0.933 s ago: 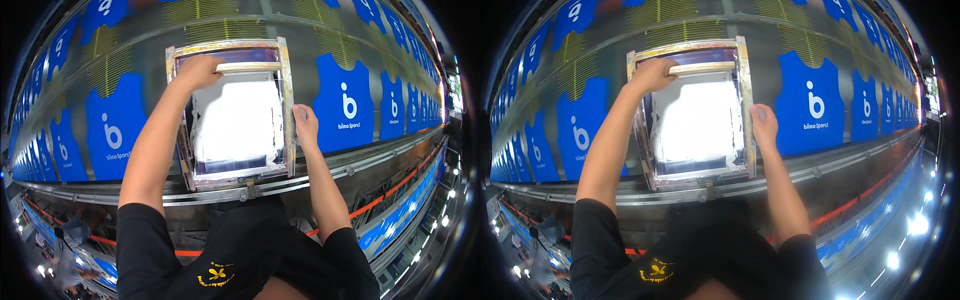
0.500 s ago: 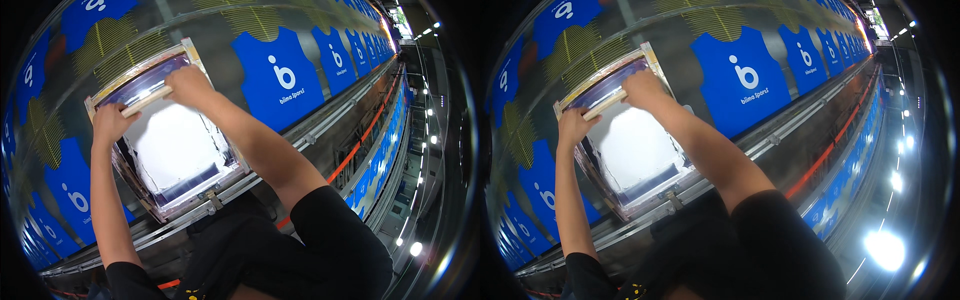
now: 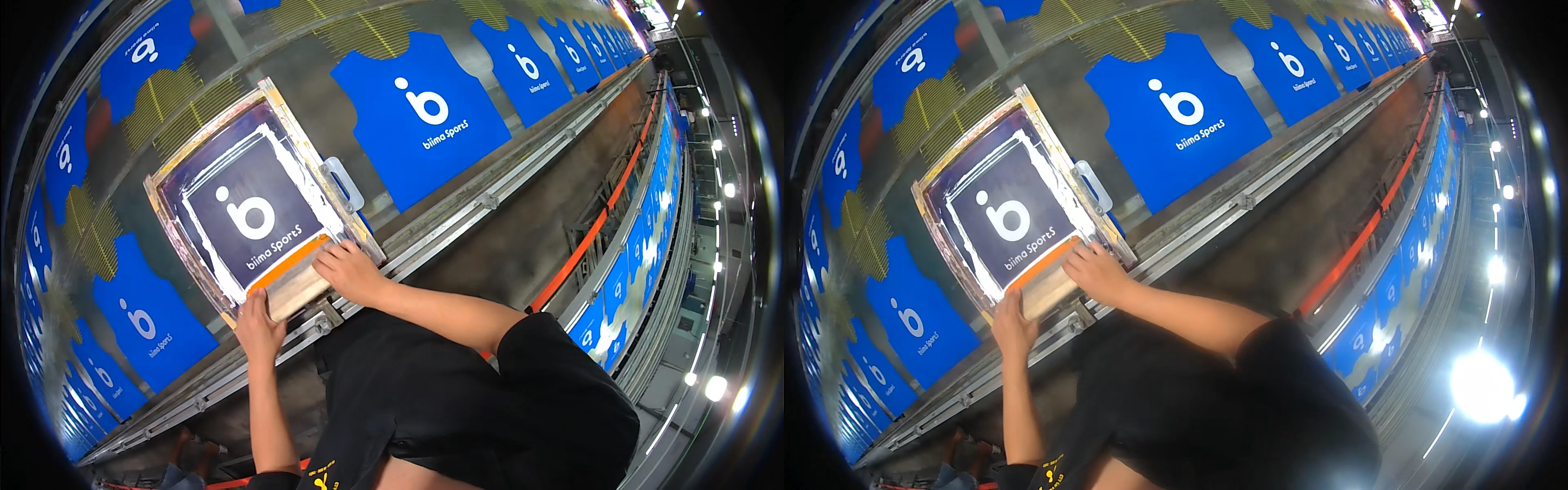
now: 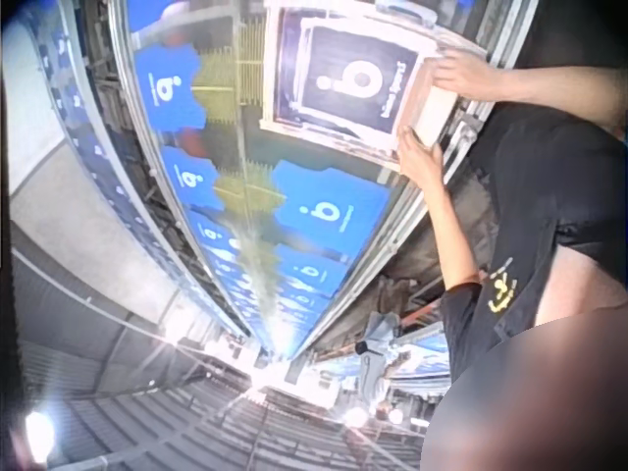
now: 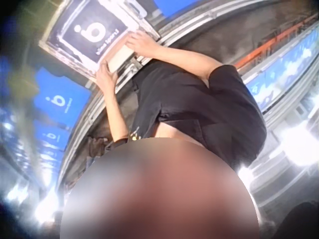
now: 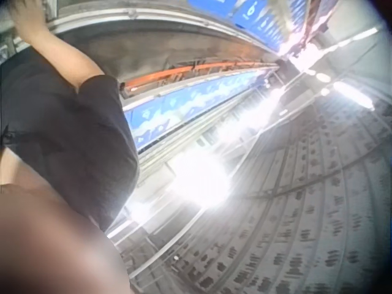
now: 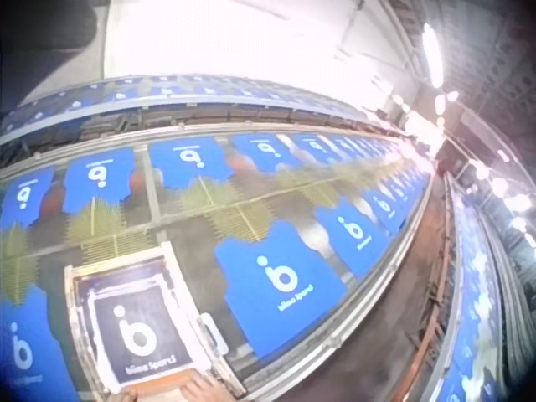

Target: The person uses a squeegee to pull white ink across a screen printing frame, applying ink to a blue garment with a 'b' logo. The person repeatedly lifts the frame, repositions it, and continues the squeegee strokes across the same garment.

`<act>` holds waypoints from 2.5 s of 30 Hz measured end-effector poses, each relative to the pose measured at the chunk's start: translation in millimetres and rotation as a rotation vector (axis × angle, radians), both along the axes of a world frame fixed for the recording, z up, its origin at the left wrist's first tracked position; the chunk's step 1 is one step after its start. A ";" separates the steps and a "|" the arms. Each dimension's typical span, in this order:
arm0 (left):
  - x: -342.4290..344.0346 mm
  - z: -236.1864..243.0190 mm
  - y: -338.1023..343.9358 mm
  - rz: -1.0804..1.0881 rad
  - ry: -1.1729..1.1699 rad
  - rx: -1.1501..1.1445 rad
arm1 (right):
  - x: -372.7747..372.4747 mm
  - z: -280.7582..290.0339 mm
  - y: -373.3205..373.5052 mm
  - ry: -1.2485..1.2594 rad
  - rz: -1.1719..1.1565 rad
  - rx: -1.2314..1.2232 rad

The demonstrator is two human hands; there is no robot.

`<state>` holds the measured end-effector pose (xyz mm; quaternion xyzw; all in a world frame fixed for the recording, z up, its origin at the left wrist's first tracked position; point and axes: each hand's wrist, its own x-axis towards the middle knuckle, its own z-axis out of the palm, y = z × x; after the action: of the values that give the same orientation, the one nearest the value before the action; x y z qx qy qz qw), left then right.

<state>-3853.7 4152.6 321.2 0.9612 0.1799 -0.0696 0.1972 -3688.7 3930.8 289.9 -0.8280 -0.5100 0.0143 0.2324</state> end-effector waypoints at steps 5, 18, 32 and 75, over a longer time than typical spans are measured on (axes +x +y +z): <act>-23.0 35.8 -22.2 -0.079 0.105 -0.061 | -19.4 34.9 -27.4 0.095 0.112 -0.113; 234.4 38.5 204.3 -0.077 0.272 -0.072 | 231.8 51.2 187.4 0.239 -0.012 -0.213; 54.1 15.5 40.5 0.068 0.000 -0.121 | 58.7 25.1 41.1 0.167 0.101 -0.112; 113.7 0.7 72.0 -0.173 0.516 -0.405 | 114.6 29.6 61.6 0.677 0.032 -0.587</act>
<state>-3740.0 4224.5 321.9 0.8649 0.1239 -0.3614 0.3256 -3574.0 3992.5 319.5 -0.7997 -0.3921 0.4322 0.1411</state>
